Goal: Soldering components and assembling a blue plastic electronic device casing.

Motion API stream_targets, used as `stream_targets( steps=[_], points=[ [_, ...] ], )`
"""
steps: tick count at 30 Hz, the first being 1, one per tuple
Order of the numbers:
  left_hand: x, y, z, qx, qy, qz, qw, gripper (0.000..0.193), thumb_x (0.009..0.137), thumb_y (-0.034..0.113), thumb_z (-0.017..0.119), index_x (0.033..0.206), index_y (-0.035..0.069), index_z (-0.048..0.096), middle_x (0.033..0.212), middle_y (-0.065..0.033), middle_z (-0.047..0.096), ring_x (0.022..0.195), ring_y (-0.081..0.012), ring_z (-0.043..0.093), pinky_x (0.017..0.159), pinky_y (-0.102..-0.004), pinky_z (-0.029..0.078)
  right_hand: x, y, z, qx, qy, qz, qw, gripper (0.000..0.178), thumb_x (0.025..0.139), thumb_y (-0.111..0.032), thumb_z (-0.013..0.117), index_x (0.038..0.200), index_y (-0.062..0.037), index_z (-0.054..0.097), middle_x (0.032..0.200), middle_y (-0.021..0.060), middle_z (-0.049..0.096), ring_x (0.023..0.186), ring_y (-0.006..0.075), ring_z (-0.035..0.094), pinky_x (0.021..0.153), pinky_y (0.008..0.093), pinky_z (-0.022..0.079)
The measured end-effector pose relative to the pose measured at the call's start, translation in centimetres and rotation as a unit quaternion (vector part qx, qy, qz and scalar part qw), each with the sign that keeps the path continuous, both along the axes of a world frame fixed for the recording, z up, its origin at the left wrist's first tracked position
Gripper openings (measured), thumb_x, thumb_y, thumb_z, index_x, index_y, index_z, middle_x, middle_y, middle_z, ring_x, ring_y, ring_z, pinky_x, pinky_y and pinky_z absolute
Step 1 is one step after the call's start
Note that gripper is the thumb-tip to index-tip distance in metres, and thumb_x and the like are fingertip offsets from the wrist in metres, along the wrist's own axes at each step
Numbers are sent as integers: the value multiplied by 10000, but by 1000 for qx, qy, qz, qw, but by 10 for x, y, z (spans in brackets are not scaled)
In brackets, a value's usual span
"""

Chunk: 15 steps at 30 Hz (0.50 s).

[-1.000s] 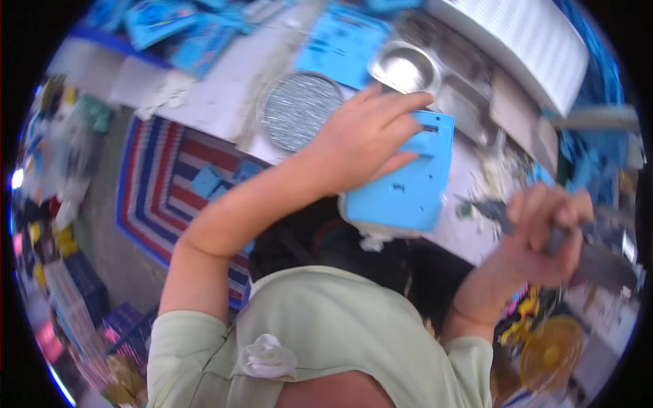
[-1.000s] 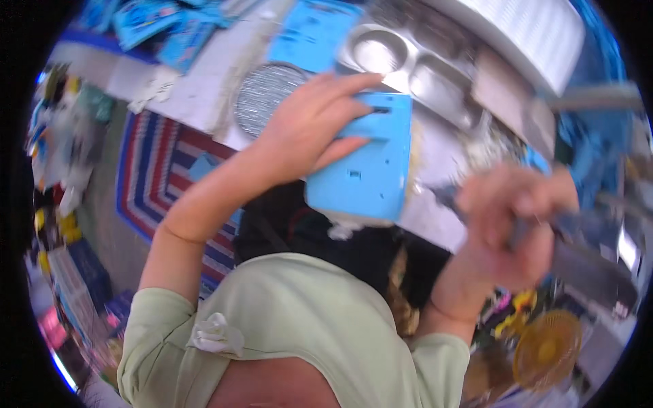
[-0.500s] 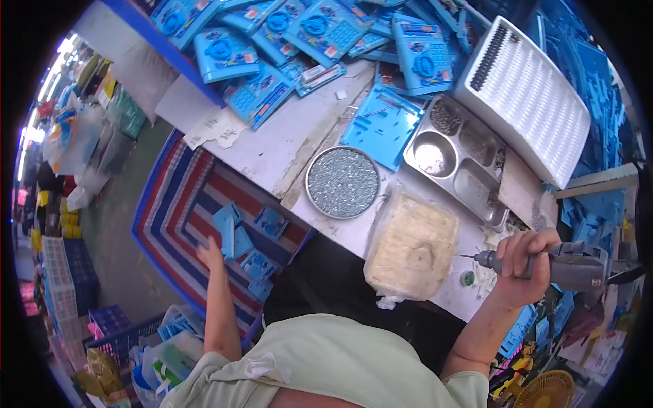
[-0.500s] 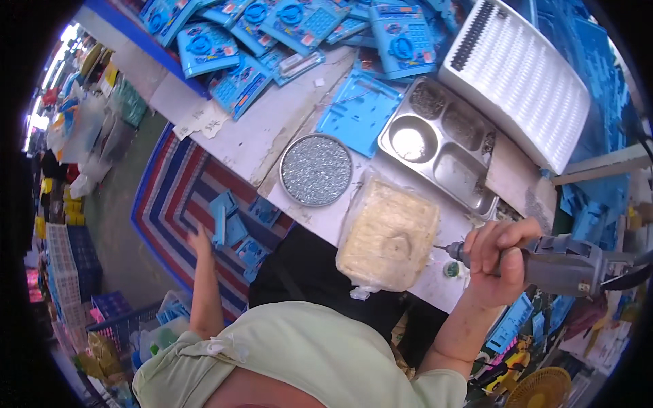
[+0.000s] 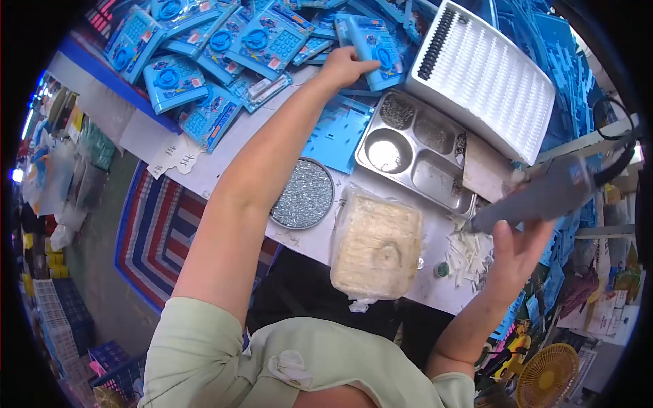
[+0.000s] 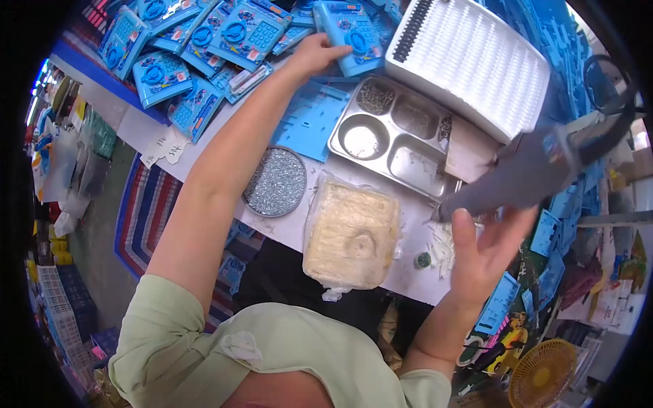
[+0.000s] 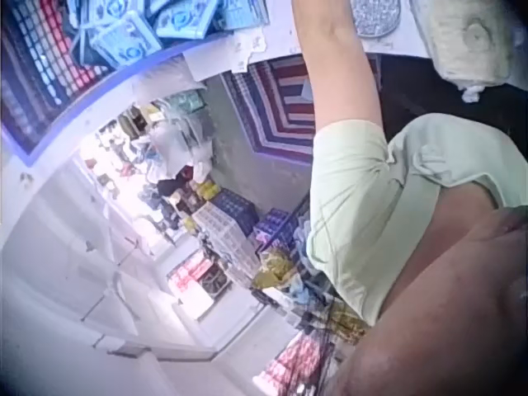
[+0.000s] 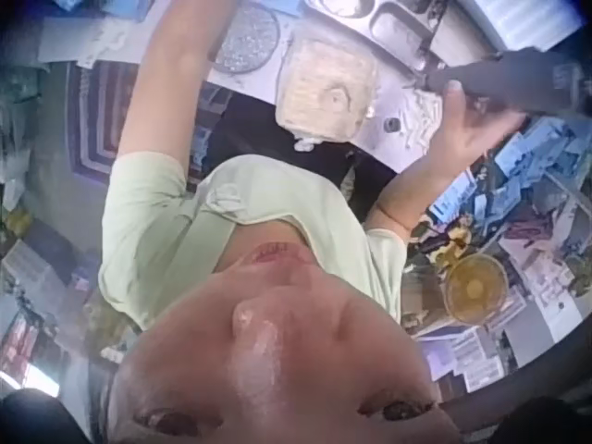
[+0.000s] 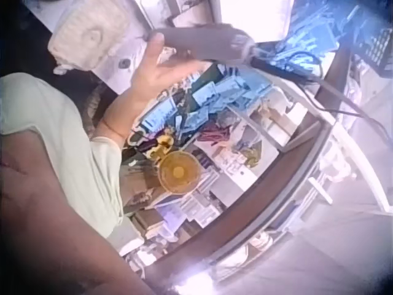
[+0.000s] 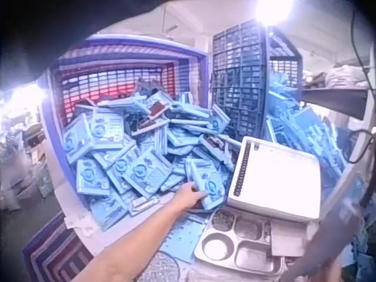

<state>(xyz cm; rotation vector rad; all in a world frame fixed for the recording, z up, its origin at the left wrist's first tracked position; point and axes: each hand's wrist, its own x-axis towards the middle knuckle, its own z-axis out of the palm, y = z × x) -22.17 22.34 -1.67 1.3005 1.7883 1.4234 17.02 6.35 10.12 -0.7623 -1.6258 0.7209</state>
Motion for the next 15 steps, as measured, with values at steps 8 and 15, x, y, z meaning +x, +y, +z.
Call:
stream_targets(
  steps=[8, 15],
  points=[
    [151, -166, 109, 156, 343, -90, 922, 272, 830, 235, 767, 857, 38, 582, 777, -159, 645, 680, -301, 650, 620, -407, 514, -42, -7, -50, -224, 105, 206, 947, 828, 977, -354, 625, 1606, -7, 213, 1526, 169, 426, 1412, 277, 416, 1115, 453, 411],
    [192, -308, 93, 167, 259, -261, 915, 438, 750, 158, 832, 1122, 28, 641, 1046, -144, 671, 824, -340, 638, 715, -439, 502, 2, -36, -104, -532, 173, 295, 774, 492, 1053, -442, 469, 1254, -12, 598, 1081, 104, 715, 948, 194, 701, 903, 372, 556]
  ],
)
